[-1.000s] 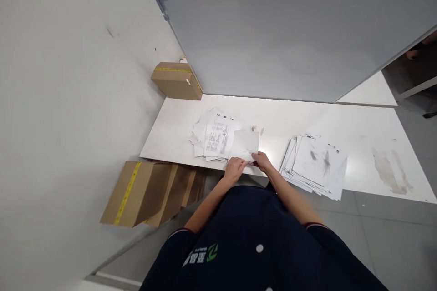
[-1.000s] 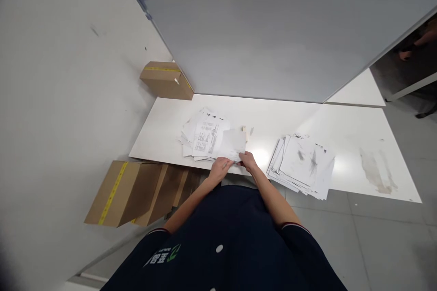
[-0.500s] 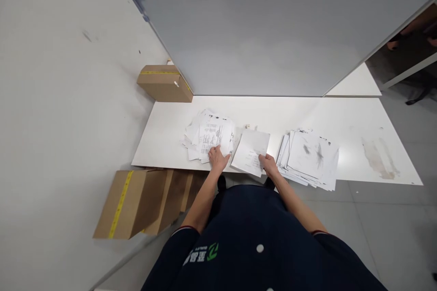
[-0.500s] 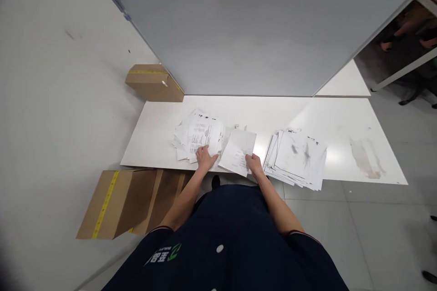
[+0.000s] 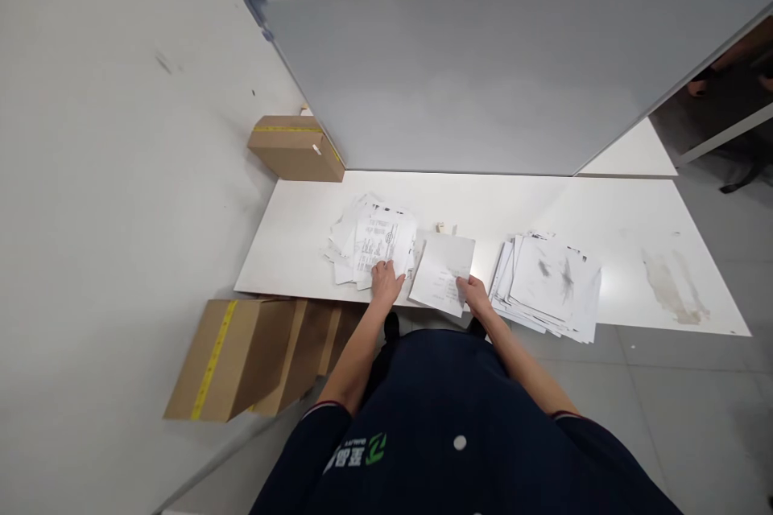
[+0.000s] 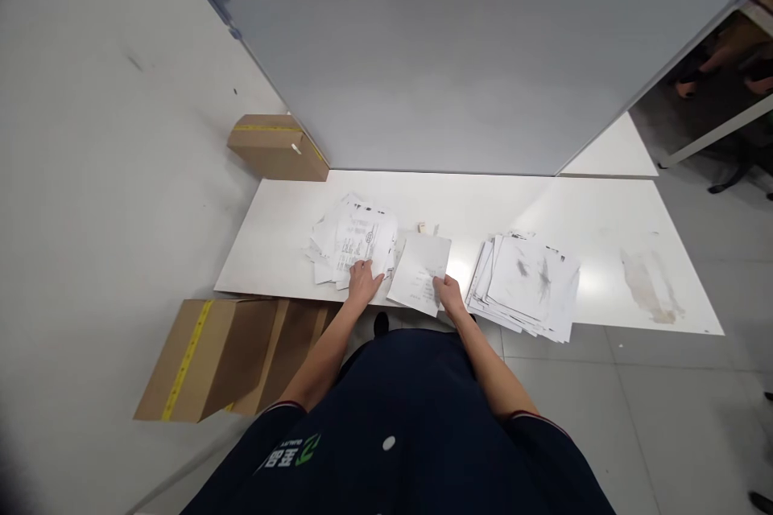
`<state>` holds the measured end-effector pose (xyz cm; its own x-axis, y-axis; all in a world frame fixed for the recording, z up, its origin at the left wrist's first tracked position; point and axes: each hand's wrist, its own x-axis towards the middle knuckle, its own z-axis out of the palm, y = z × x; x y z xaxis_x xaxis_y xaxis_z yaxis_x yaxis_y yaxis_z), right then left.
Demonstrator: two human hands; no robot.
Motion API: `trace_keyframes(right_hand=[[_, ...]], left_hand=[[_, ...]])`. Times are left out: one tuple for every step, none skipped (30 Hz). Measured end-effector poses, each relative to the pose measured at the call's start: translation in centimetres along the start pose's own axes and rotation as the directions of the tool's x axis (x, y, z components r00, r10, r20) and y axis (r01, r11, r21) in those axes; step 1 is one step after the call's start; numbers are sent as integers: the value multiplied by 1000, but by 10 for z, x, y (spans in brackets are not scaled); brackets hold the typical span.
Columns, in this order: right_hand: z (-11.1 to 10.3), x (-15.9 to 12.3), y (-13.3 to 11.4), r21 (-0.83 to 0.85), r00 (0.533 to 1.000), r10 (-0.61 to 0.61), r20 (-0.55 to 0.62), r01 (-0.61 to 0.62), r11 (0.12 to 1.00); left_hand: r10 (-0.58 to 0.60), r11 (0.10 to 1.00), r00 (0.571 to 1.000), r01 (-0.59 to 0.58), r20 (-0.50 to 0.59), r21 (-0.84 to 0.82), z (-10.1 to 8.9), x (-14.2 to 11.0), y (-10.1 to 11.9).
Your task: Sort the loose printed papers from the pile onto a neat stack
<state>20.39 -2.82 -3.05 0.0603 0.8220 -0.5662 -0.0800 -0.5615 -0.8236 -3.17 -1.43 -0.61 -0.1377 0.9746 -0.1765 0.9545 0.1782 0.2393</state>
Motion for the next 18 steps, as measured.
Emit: trace_keyframes(right_hand=[[0, 0, 0, 0, 1000, -1, 3, 1, 1000], [1, 0, 1, -1, 1000, -1, 6, 1, 1000], [2, 1, 1, -2, 1000, -1, 10, 1, 1000], [2, 1, 1, -3, 1000, 0, 13, 1, 1000], [3, 0, 0, -4, 1000, -1, 16, 1, 1000], [3, 0, 0, -4, 1000, -1, 17, 1, 1000], [4, 0, -1, -4, 1000, -2, 18, 2, 1000], [4, -1, -2, -4, 1000, -3, 17, 3, 1000], [5, -2, -3, -3, 1000, -5, 16, 5, 1000], [5, -2, -5, -1, 1000, -6, 14, 6, 1000], [5, -3, -6, 4, 1000, -7, 14, 7, 1000], [6, -3, -8, 11, 1000, -5, 15, 5, 1000], [7, -4, -9, 20, 1000, -2, 17, 1, 1000], [8, -4, -11, 28, 1000, 4, 21, -4, 1000], [9, -4, -13, 34, 1000, 9, 25, -10, 999], [11, -4, -14, 39, 999, 16, 32, -18, 999], [13, -4, -16, 41, 999, 26, 43, -28, 999], [15, -3, -18, 40, 998, 37, 58, -39, 998]], left_hand=[[16, 1000, 1000, -16, 19, 8, -3, -1, 0], [26, 1000, 999, -27, 43, 14, -5, -1, 0], [32, 999, 997, -33, 71, 17, -7, -2, 2], [32, 999, 995, -34, 97, 17, -9, -2, 3], [28, 999, 993, -30, 117, 15, -11, -2, 5], [22, 1000, 991, -24, 130, 11, -13, -1, 7], [12, 1000, 991, -13, 134, 7, -16, 0, 8], [1, 1000, 991, -1, 131, 2, -19, 1, 9], [-11, 1000, 992, 12, 124, -6, -22, 3, 8], [-23, 1000, 993, 25, 114, -17, -27, 5, 7], [-33, 999, 994, 36, 106, -27, -32, 7, 5], [-44, 998, 994, 49, 101, -44, -37, 9, 3], [-58, 995, 994, 65, 95, -73, -43, 10, 1], [-72, 990, 994, 82, 85, -111, -48, 10, -1], [-83, 983, 994, 93, 69, -157, -53, 9, -2], [-85, 974, 995, 93, 45, -205, -56, 6, -2], [-75, 966, 997, 76, 14, -247, -58, 3, 0], [-54, 960, 998, 46, -21, -275, -59, -2, 5]])
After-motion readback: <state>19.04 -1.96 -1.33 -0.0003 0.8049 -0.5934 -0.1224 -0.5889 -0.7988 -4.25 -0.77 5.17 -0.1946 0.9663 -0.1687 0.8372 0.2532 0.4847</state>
